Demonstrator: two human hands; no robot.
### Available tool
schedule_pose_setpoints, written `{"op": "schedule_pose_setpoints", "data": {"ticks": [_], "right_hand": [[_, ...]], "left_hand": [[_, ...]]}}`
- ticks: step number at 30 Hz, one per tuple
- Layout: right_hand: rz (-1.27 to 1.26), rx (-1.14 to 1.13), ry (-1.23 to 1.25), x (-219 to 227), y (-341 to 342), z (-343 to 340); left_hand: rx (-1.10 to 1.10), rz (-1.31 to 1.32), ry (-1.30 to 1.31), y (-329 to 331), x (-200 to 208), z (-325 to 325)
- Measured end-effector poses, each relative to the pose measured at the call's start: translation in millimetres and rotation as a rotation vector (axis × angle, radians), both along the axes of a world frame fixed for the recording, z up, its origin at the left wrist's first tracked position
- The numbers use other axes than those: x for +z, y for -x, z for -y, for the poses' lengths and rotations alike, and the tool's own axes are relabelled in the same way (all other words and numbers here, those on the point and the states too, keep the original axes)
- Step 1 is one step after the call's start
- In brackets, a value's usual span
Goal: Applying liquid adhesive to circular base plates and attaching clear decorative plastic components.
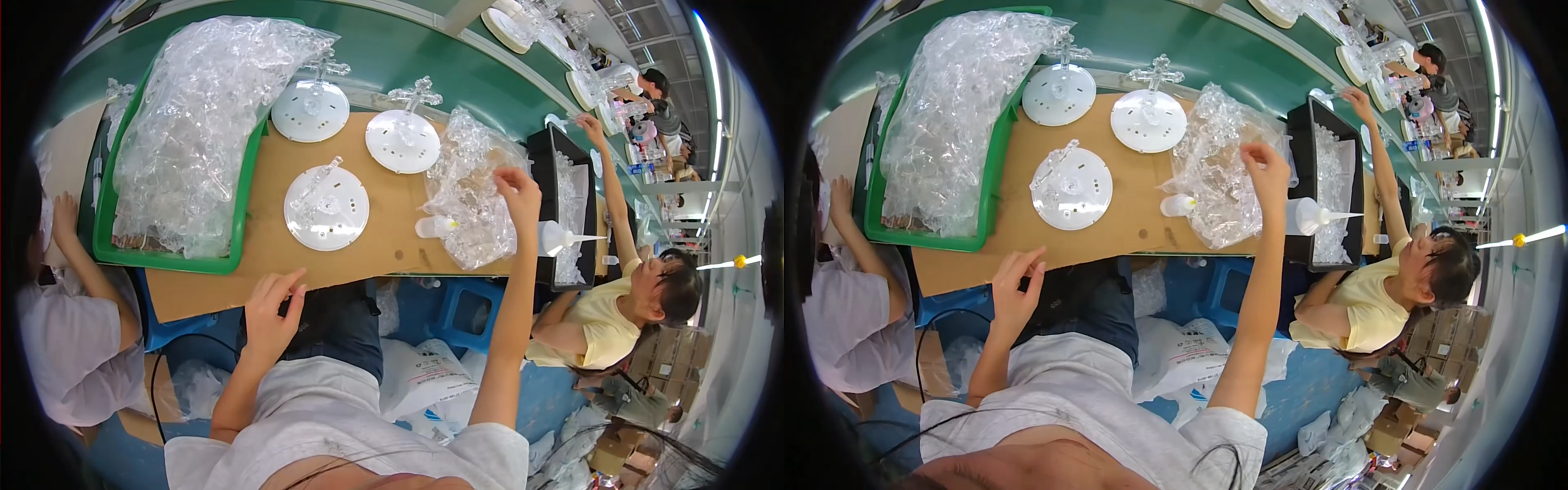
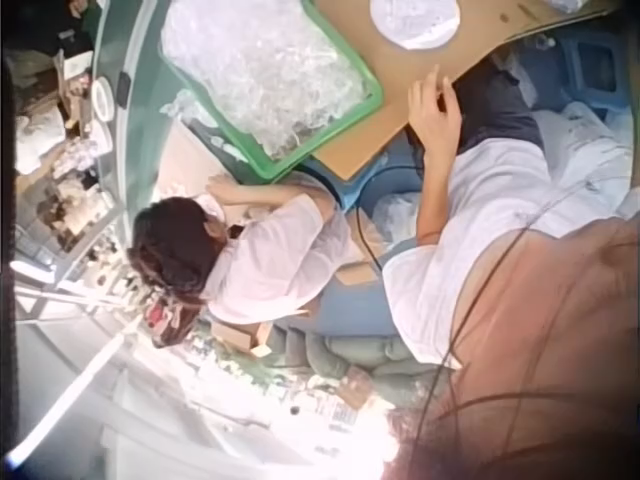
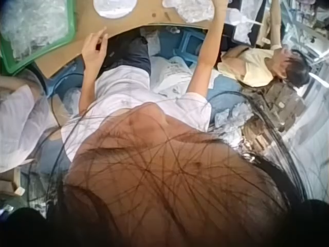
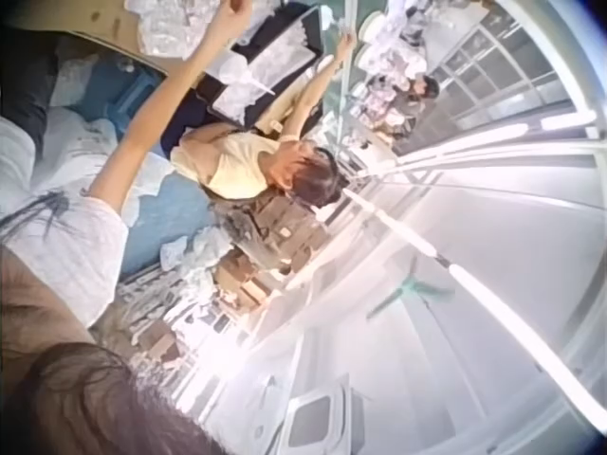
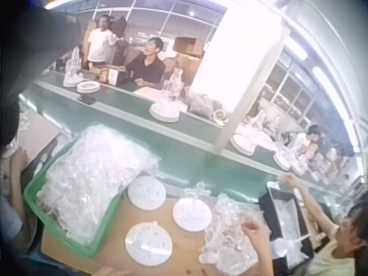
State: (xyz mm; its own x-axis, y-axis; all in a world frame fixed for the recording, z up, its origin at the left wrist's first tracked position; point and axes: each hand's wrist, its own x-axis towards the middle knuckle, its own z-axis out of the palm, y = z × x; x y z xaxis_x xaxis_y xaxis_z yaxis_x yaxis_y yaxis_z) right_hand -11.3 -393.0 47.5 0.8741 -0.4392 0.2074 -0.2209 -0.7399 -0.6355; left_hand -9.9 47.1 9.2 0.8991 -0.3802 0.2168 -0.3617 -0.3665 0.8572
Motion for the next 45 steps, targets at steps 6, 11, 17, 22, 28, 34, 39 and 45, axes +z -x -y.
{"op": "schedule_pose_setpoints", "data": {"ticks": [6, 11, 17, 22, 28, 34, 39, 45], "right_hand": [[0.362, -0.158, -0.304, 35, 31, -101], [0.314, -0.185, -0.523, -10, 46, -253], [0.12, -0.056, -0.624, -39, 18, -252], [0.064, -0.13, -0.588, -49, 6, -252], [-0.038, 0.003, -0.281, -33, 5, -253], [-0.065, 0.076, -0.09, -36, -4, -247], [-0.016, 0.044, -0.259, -35, 12, -242], [0.333, -0.555, -0.156, -51, 55, -203]], "left_hand": [[-0.109, -0.27, 0.196, -1, 22, 16], [-0.171, -0.346, 0.469, 0, 29, 59], [0.021, 0.116, 0.021, -23, -31, 53], [0.124, 0.268, -0.159, -18, -48, 30], [0.023, 0.32, -0.246, -18, -52, 17], [-0.064, 0.299, -0.282, -16, -49, 22], [-0.092, 0.308, -0.269, -16, -56, 24], [-0.138, 0.299, -0.244, -1, -51, 34]]}}
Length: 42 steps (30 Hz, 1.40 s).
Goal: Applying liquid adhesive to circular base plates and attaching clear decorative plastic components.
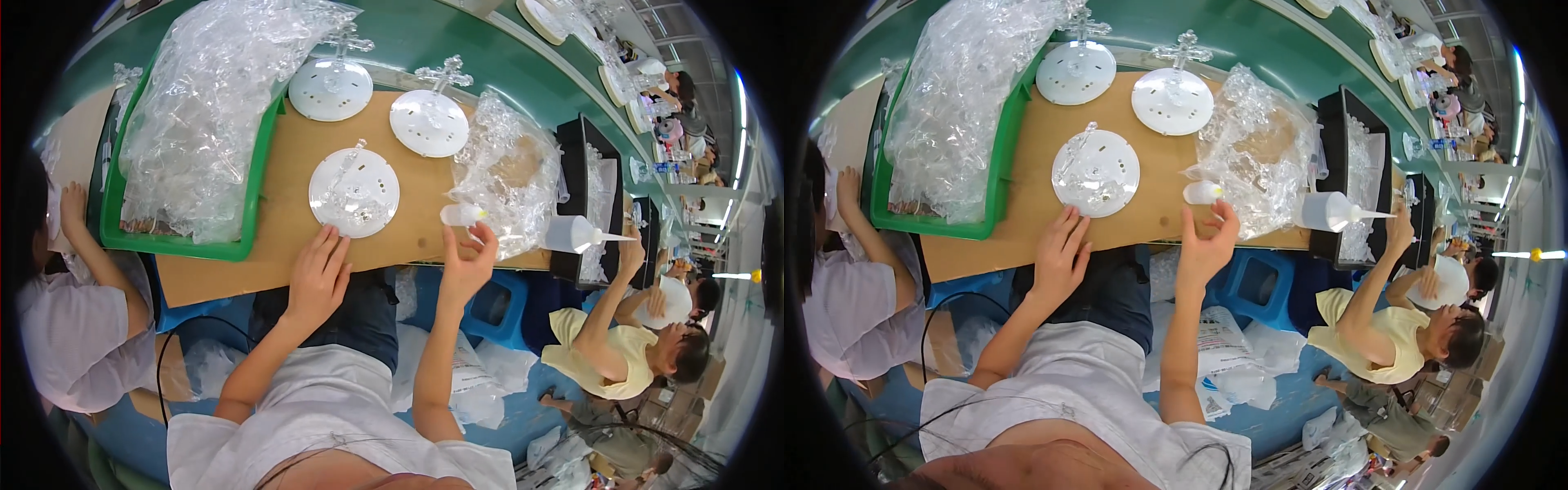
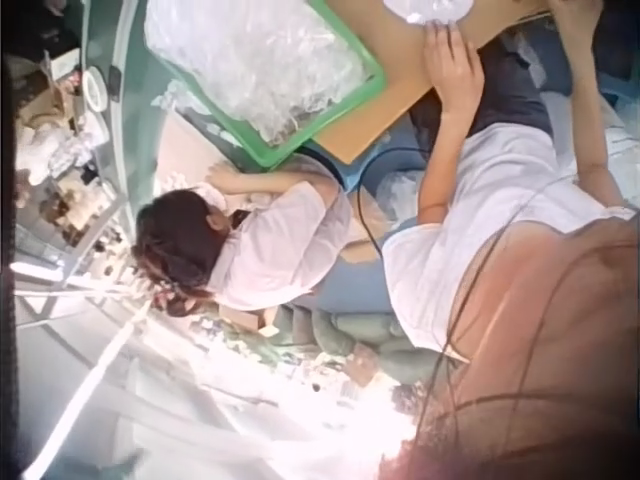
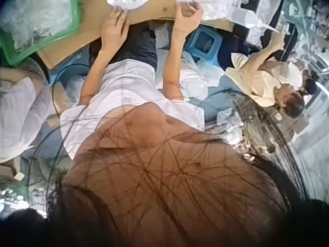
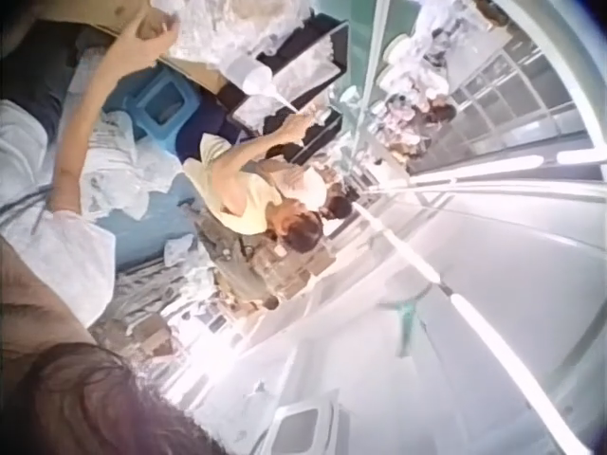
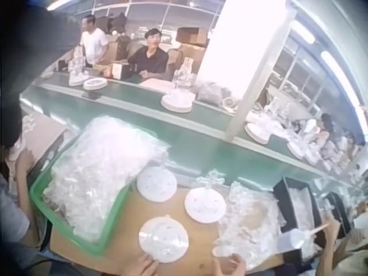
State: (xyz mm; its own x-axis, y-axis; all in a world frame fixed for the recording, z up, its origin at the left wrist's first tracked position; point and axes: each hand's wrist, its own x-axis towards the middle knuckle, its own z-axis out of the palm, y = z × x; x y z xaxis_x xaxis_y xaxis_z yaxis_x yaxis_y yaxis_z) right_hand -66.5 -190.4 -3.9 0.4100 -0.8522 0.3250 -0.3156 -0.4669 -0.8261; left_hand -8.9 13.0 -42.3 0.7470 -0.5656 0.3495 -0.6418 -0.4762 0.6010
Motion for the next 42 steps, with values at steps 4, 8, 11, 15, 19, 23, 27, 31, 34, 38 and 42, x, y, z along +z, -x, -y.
{"op": "schedule_pose_setpoints", "data": {"ticks": [4, 8, 11, 15, 19, 23, 27, 31, 34, 38, 42], "right_hand": [[-0.291, -0.009, 0.261, -8, -9, 16], [-0.008, 0.137, 0.033, -18, 0, 21], [-0.147, 0.287, -0.126, 14, 20, -1], [-0.371, 0.452, -0.208, 18, 28, -31], [-0.505, 0.458, -0.2, 14, 22, -40], [-0.447, 0.504, -0.089, 4, 17, -44], [-0.461, 0.515, -0.023, 4, 15, -44], [-0.458, 0.508, -0.103, 8, 17, -50], [-0.453, 0.508, -0.052, 5, 17, -51], [-0.474, 0.511, -0.052, 7, 18, -55], [-0.461, 0.517, -0.082, 7, 19, -64]], "left_hand": [[0.014, 0.018, 0.003, 4, 7, 11], [0.037, 0.048, -0.117, -5, 11, 15], [0.007, 0.053, -0.172, -12, 7, 11], [0.015, 0.067, -0.251, -11, 12, 11], [0.009, 0.058, -0.259, -11, 12, 11], [-0.004, 0.089, -0.257, -15, 13, 8], [-0.016, 0.088, -0.261, -16, 15, 8], [-0.022, 0.09, -0.256, -16, 14, 8], [-0.022, 0.095, -0.248, -16, 13, 7], [-0.028, 0.101, -0.25, -17, 13, 7], [-0.032, 0.104, -0.259, -17, 15, 7]]}}
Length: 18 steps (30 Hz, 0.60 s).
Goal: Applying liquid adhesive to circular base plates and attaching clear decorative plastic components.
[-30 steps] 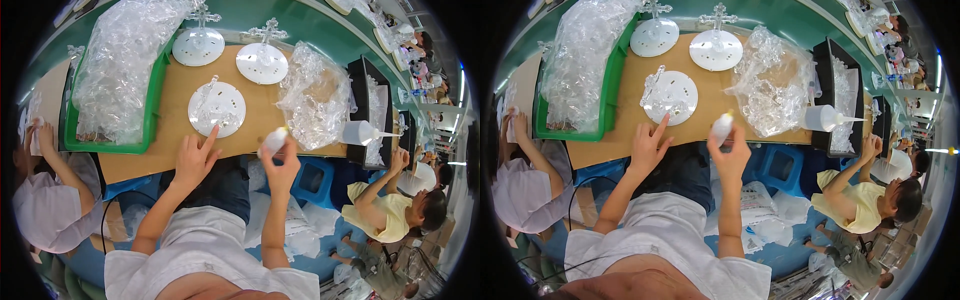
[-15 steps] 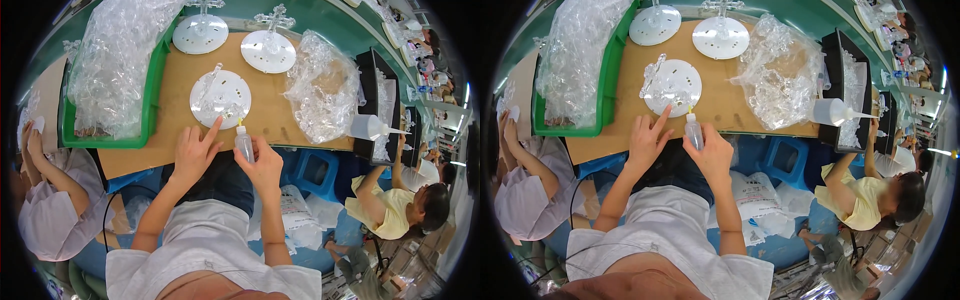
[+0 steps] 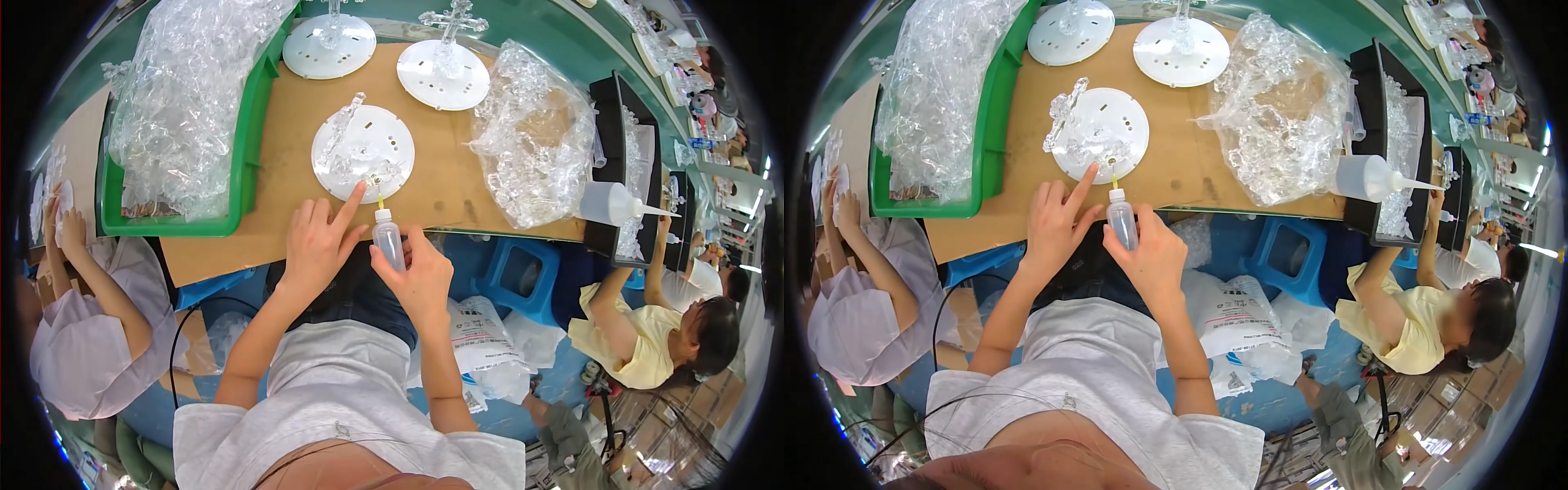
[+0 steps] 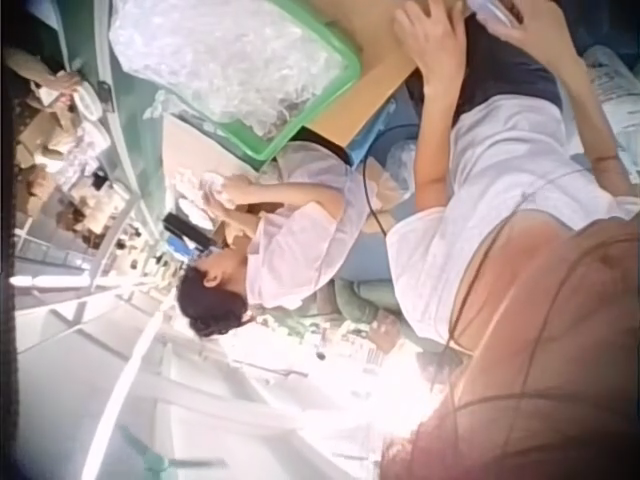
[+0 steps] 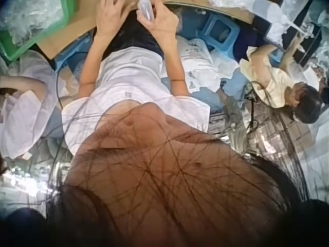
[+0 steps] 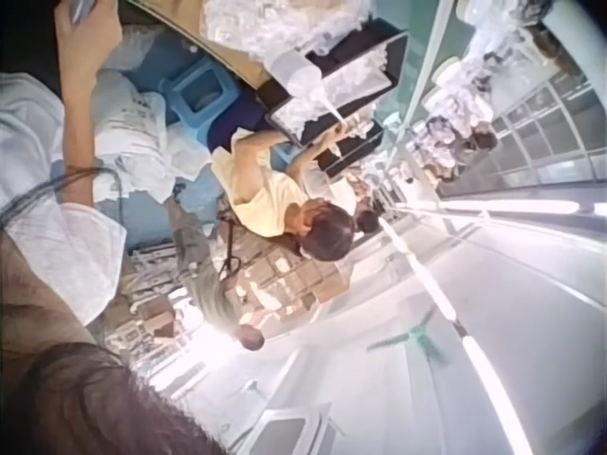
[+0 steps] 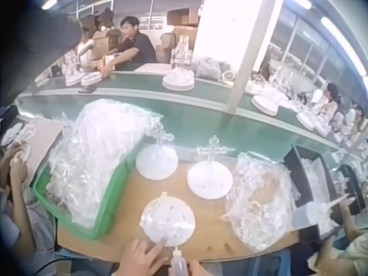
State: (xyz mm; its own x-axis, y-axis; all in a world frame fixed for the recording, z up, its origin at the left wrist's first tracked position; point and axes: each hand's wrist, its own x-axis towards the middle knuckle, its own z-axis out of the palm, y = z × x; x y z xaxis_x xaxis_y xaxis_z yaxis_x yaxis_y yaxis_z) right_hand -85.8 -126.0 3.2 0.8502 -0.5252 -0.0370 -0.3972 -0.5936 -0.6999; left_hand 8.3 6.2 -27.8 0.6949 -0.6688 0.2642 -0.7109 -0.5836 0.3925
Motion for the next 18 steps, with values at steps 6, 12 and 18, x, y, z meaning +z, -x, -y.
{"op": "schedule_pose_setpoints", "data": {"ticks": [6, 12, 18], "right_hand": [[0.002, 0.003, -0.017, 0.4, 2.8, 0.8], [-0.018, 0.04, -0.082, 1.1, 2.8, 0.4], [-0.022, 0.016, -0.145, -3.6, 4.0, 2.3]], "left_hand": [[0.002, -0.007, -0.015, 0.1, -1.3, -1.0], [0.001, -0.029, -0.007, -0.1, -0.3, -1.2], [0.0, -0.034, 0.009, -1.6, -0.1, -1.6]]}}
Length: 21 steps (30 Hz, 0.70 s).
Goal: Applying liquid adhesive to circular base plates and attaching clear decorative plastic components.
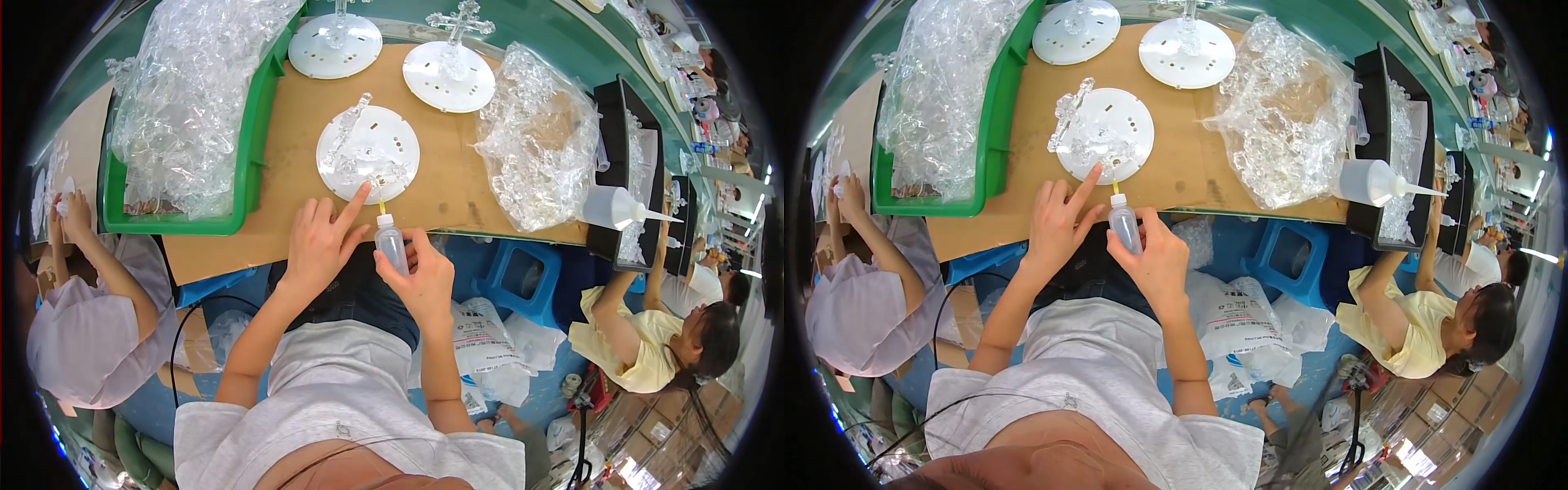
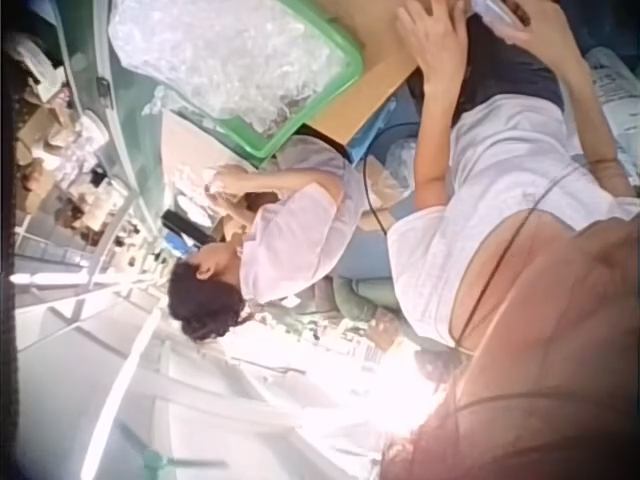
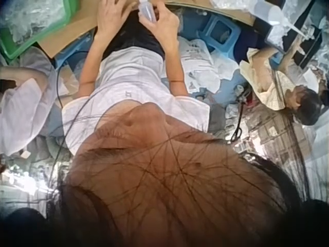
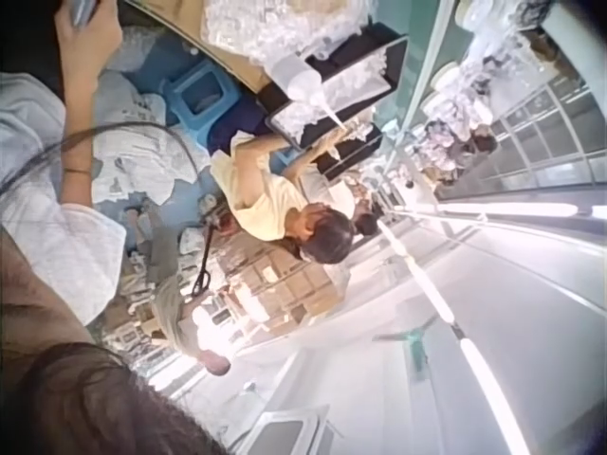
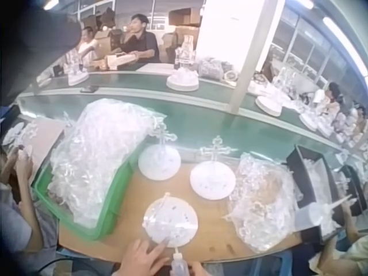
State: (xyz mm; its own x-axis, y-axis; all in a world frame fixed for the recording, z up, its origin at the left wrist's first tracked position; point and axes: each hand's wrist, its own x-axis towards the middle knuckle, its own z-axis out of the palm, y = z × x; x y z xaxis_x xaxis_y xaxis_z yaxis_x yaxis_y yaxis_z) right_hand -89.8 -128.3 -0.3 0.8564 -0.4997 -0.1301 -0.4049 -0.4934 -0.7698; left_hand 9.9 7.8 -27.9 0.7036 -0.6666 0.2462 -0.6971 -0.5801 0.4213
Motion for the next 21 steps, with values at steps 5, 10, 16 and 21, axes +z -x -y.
{"op": "schedule_pose_setpoints", "data": {"ticks": [5, 10, 16, 21], "right_hand": [[-0.024, -0.006, -0.018, 4, -1, -1], [-0.023, 0.021, 0.018, 4, -2, 0], [-0.066, -0.01, -0.02, 6, -2, 1], [-0.074, -0.053, -0.12, 10, 1, 9]], "left_hand": [[-0.007, -0.016, 0.01, -1, 1, 0], [-0.01, -0.053, 0.043, -2, 2, -1], [0.052, -0.078, 0.144, -5, -7, -18], [0.027, -0.024, 0.058, 1, -4, -14]]}}
